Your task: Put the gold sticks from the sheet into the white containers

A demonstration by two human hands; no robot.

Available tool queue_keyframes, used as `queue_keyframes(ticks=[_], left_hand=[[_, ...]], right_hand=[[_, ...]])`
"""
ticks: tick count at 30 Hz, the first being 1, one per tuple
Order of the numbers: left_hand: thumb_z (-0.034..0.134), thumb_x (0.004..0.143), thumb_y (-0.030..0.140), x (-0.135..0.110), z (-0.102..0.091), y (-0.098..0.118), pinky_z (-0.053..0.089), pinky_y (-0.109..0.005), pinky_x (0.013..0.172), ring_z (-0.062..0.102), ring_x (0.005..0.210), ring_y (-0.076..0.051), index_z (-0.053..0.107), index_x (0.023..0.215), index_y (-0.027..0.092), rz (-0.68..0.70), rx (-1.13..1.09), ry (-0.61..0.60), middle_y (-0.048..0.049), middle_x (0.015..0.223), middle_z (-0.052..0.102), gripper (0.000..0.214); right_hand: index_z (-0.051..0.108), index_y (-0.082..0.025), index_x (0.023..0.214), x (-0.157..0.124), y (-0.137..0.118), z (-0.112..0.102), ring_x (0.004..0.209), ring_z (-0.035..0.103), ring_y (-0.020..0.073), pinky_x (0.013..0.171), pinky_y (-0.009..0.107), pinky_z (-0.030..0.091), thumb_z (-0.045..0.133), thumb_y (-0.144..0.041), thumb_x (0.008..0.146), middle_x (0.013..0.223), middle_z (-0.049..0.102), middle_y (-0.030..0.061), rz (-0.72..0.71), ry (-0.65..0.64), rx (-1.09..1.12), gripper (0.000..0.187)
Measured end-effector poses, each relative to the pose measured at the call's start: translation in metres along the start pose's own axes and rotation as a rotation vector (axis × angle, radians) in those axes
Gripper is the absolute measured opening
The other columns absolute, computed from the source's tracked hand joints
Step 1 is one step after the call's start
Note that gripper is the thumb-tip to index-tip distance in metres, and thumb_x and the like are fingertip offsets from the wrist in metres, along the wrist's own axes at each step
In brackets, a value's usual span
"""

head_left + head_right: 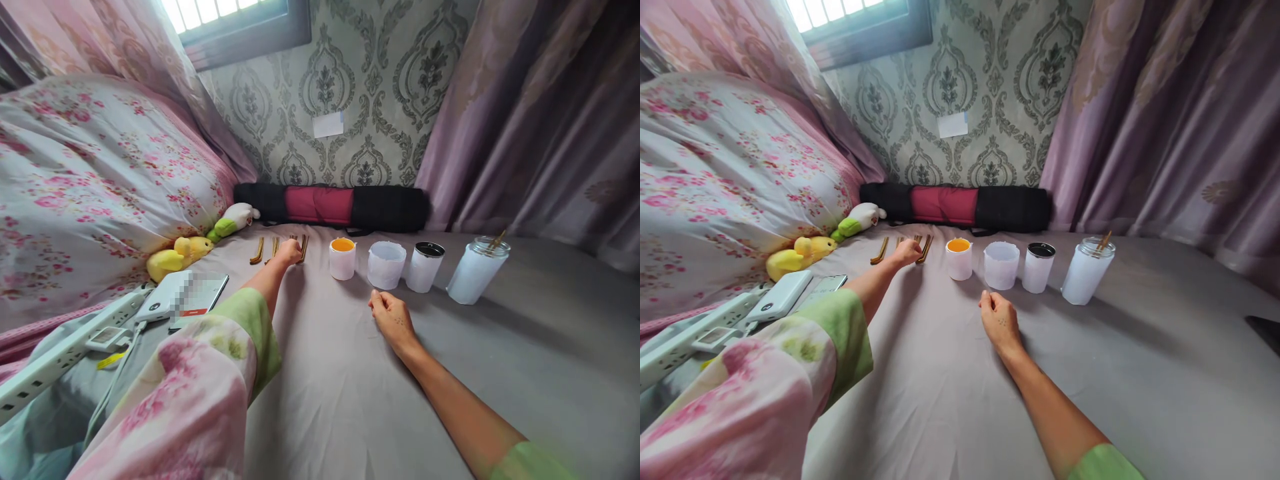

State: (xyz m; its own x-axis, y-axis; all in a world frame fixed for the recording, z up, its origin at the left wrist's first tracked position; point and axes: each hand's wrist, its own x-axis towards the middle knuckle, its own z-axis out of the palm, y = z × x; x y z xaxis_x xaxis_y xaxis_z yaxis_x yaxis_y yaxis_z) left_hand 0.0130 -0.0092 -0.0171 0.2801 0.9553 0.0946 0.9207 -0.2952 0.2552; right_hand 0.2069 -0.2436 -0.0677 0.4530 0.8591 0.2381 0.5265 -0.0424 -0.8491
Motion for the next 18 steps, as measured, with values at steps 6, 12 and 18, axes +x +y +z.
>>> queue_keyframes(ticks=[6, 12, 18], left_hand=[[0.055, 0.063, 0.016, 0.0015, -0.0008, 0.0015, 0.045, -0.020, 0.070, 0.060, 0.079, -0.017, 0.068, 0.083, 0.018, -0.021, -0.009, -0.005, -0.0061, 0.081, 0.065, 0.024], [0.056, 0.061, 0.016, 0.0028, -0.0001, 0.0030, 0.044, -0.020, 0.072, 0.060, 0.082, -0.018, 0.068, 0.084, 0.017, -0.034, 0.002, -0.006, -0.0067, 0.084, 0.065, 0.026], [0.055, 0.061, 0.015, 0.0043, 0.0022, 0.0029, 0.044, -0.020, 0.072, 0.060, 0.083, -0.018, 0.068, 0.085, 0.017, -0.032, 0.019, -0.019, -0.0073, 0.083, 0.066, 0.027]], right_hand=[[0.055, -0.014, 0.063, 0.0002, 0.0006, 0.0004, 0.044, 0.039, 0.0096, 0.043, 0.021, 0.025, 0.032, -0.052, 0.080, 0.049, 0.047, 0.0001, 0.011, -0.005, 0.001, 0.048], [0.057, -0.015, 0.062, 0.0003, 0.0009, 0.0005, 0.045, 0.040, 0.0103, 0.044, 0.022, 0.027, 0.032, -0.054, 0.078, 0.048, 0.049, 0.0012, 0.007, 0.010, 0.026, 0.049], [0.056, -0.015, 0.062, 0.0011, 0.0029, 0.0015, 0.045, 0.041, 0.0103, 0.045, 0.021, 0.027, 0.032, -0.052, 0.079, 0.050, 0.050, 0.0013, -0.005, 0.004, 0.014, 0.048]])
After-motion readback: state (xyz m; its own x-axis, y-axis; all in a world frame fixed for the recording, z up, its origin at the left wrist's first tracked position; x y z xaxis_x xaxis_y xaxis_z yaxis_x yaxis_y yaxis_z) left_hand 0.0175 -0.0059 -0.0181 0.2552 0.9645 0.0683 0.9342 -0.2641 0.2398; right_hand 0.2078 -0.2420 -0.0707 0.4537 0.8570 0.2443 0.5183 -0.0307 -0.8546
